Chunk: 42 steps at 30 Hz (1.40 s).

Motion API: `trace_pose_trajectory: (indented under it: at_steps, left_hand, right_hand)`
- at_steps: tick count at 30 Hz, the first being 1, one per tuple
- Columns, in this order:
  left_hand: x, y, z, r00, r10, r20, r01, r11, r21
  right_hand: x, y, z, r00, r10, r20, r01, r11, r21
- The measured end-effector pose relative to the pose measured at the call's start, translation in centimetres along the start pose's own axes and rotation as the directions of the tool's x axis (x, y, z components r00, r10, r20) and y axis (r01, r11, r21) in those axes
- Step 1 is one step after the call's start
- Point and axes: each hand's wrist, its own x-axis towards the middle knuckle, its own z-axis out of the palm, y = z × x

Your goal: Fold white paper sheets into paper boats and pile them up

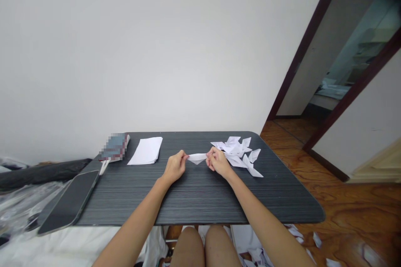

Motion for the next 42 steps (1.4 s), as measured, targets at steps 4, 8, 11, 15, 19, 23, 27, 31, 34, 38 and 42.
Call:
trace_pose_trajectory:
  at_steps: [4,8,11,15,19,23,27,31,34,38,42]
  left_hand:
    - [0.1,0.4,-0.3,1.000,-0.005,0.000,0.005,0.999,-0.035]
    - [0.1,1.0,-0.5,0.999,0.011,0.047,-0.009,0.999,-0.040]
    - [0.0,1.2,-0.3,0.995,0.028,0.098,-0.024,0.999,-0.043]
    - [-0.2,1.2,0.1,0.990,0.049,0.133,-0.040,0.997,-0.070]
    - [-0.1,1.1,0.4,0.982,0.074,0.171,-0.068,0.997,-0.039]
    - [-0.1,1.1,0.7,0.978,0.097,0.187,-0.098,0.995,-0.002]
    - [-0.1,1.1,1.2,0.970,0.107,0.217,-0.125,0.990,0.070]
    - [0.0,1.1,1.5,0.974,0.088,0.210,-0.115,0.987,0.116]
    - [0.0,1.1,1.7,0.979,0.064,0.194,-0.094,0.984,0.149]
    - [0.1,1.1,2.1,0.994,-0.007,0.111,-0.016,0.980,0.199]
    - [0.4,1.2,2.4,0.997,-0.074,0.001,0.074,0.991,0.109]
  right_hand:
    - [0.0,-0.2,-0.1,0.998,-0.043,-0.050,0.043,0.999,-0.004]
    - [0.1,-0.4,0.2,0.990,-0.077,-0.116,0.076,0.997,-0.014]
    - [0.0,-0.5,0.7,0.989,-0.081,-0.124,0.077,0.996,-0.039]
    - [-0.2,-0.3,1.4,0.990,-0.124,-0.064,0.118,0.989,-0.094]
    - [0.0,0.7,2.0,0.991,-0.120,-0.063,0.110,0.983,-0.150]
    - [0.5,1.8,2.4,0.992,-0.072,-0.104,0.048,0.974,-0.221]
    - [0.8,1.9,2.6,0.995,-0.047,-0.087,0.022,0.962,-0.271]
    - [0.7,1.6,2.7,0.998,-0.068,-0.014,0.061,0.951,-0.303]
    - [0.5,1.1,2.9,0.996,-0.085,-0.020,0.069,0.907,-0.415]
    - [0.0,0.3,3.4,0.987,-0.137,-0.084,0.063,0.814,-0.577]
    - [-0.6,-0.5,3.6,0.980,-0.187,-0.066,0.109,0.787,-0.607]
